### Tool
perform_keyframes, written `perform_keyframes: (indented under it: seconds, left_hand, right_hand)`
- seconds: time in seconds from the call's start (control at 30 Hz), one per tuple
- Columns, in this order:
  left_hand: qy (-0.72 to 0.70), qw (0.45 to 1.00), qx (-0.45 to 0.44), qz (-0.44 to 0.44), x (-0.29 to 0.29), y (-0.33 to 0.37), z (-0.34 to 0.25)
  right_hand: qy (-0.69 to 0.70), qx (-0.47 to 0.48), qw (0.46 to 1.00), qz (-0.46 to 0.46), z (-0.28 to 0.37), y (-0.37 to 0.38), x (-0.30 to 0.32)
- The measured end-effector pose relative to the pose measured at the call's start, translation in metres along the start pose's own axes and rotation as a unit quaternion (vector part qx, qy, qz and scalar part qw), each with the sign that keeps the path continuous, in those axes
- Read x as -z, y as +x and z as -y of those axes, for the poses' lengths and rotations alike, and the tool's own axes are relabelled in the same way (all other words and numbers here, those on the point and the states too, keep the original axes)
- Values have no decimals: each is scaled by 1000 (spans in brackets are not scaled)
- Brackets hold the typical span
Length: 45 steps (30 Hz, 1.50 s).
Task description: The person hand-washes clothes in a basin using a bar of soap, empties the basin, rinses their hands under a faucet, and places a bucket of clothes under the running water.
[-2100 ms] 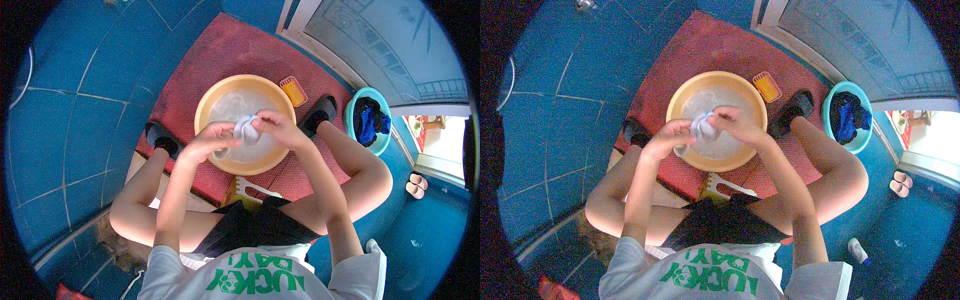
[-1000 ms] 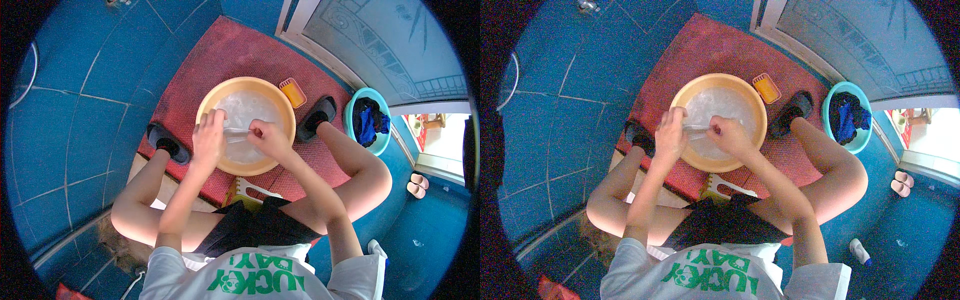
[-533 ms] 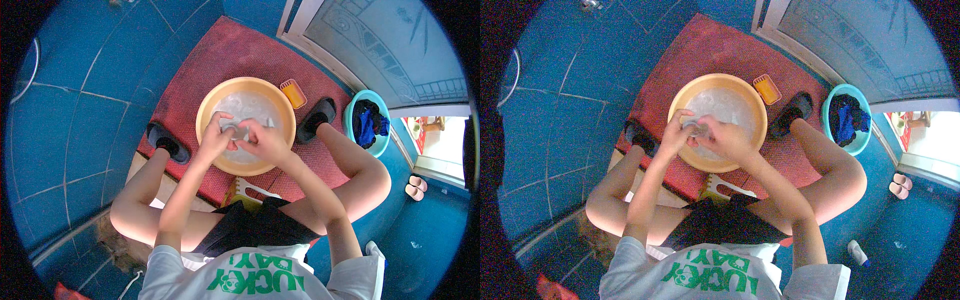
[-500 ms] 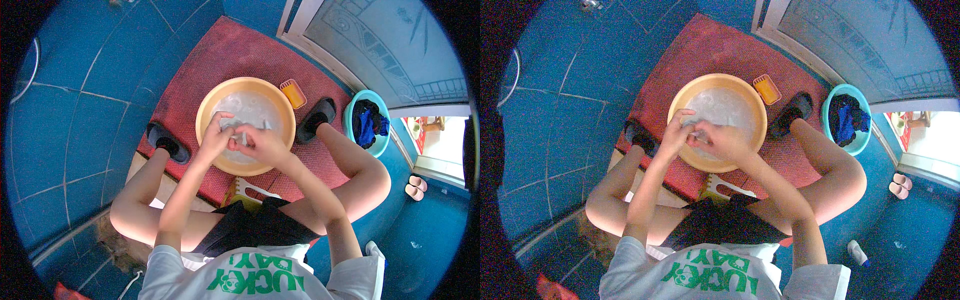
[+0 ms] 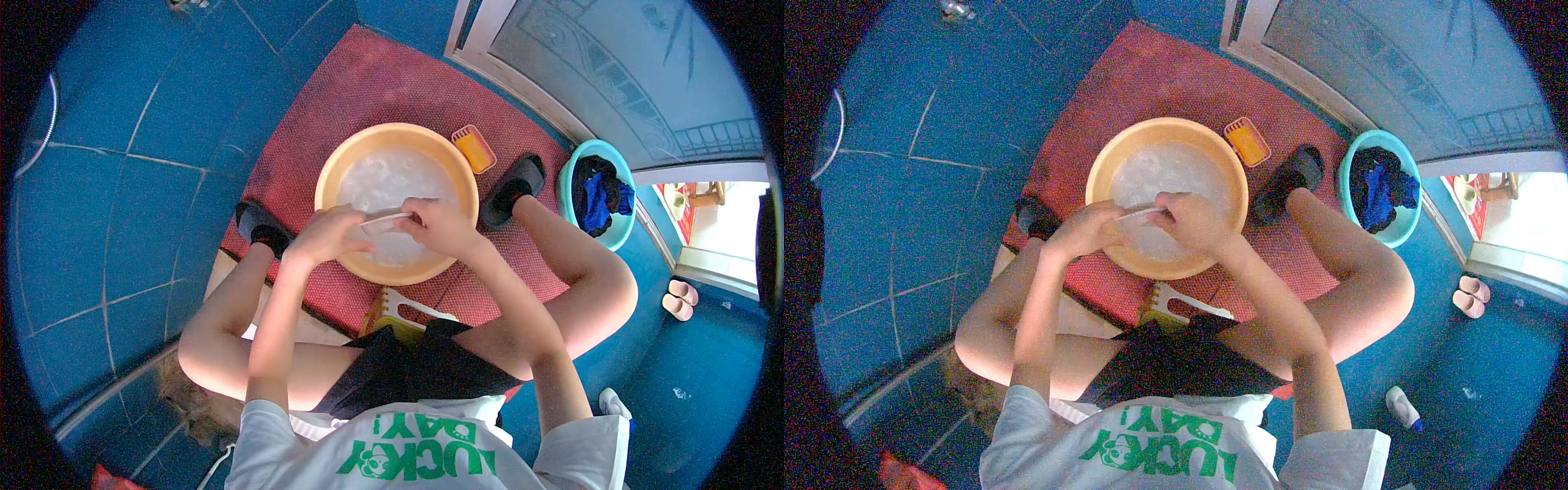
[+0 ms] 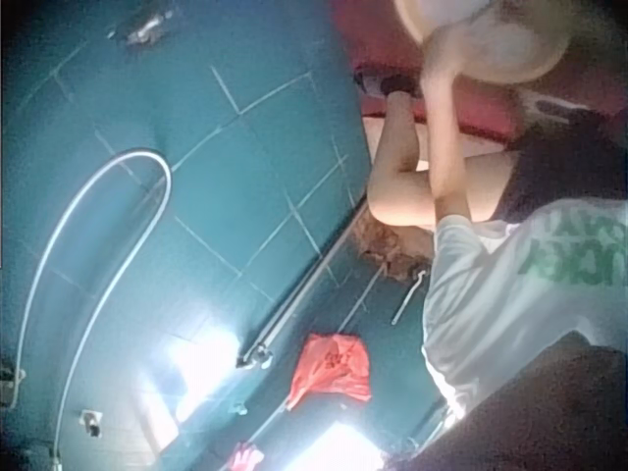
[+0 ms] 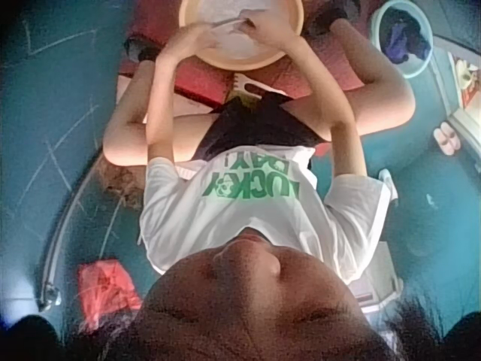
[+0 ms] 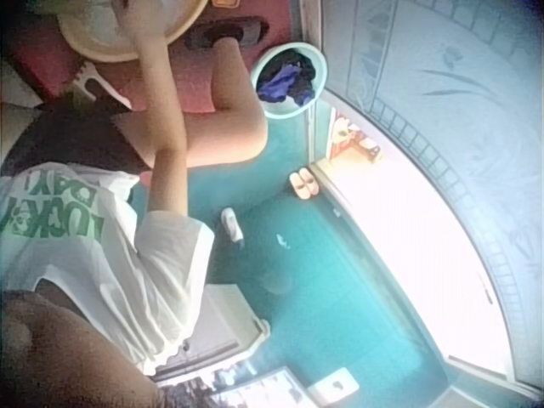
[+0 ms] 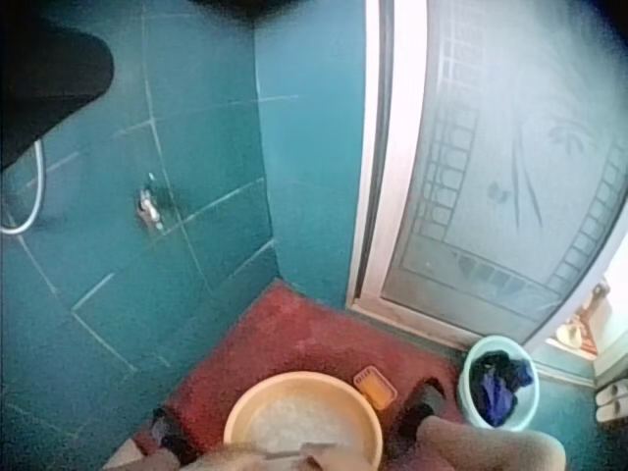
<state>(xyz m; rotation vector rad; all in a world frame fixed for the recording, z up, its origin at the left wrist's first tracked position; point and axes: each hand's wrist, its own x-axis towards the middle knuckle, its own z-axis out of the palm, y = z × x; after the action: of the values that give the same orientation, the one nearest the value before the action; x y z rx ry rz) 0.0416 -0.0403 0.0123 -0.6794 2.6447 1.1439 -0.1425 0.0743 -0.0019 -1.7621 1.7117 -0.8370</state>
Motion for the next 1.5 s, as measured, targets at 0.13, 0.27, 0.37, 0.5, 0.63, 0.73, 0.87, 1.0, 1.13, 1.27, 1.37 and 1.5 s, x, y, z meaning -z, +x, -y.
perform_keyframes:
  seconds: [0.13,0.27,0.37,0.5,0.63,0.73,0.87,1.0,1.13,1.27,1.37,1.5]
  left_hand:
    - [-101,988,-69,-90,-9,6,9]
    - [-478,869,-50,-120,-16,17,3]
    - [-576,811,-27,-96,-12,18,-7]
    - [-669,739,41,68,-17,11,14]
    - [-780,622,-6,69,-23,7,8]
    - [-819,573,-20,13,-20,9,2]
    - [-760,648,-22,-44,-18,10,-2]
    - [-713,697,-19,-68,-16,16,-10]
    - [-564,820,43,-86,-8,18,-24]
    - [-499,860,107,25,-10,13,-11]
    - [-540,835,87,-60,-20,12,-8]
    - [-546,829,65,-100,-20,15,-11]
  right_hand:
    - [43,9,999,-11,8,3,10]
    - [182,-192,964,25,16,7,22]
    - [235,-156,959,-18,10,8,24]
    - [324,-98,941,15,18,11,26]
    - [376,-123,917,51,25,11,32]
    - [416,-113,901,49,24,11,32]
    - [396,-121,909,48,29,13,30]
    - [172,-3,985,-15,18,13,19]
    - [284,-130,950,21,23,11,26]
    - [279,-66,958,-15,13,10,18]
    - [315,-70,947,13,8,11,17]
    - [375,-177,909,38,19,10,22]
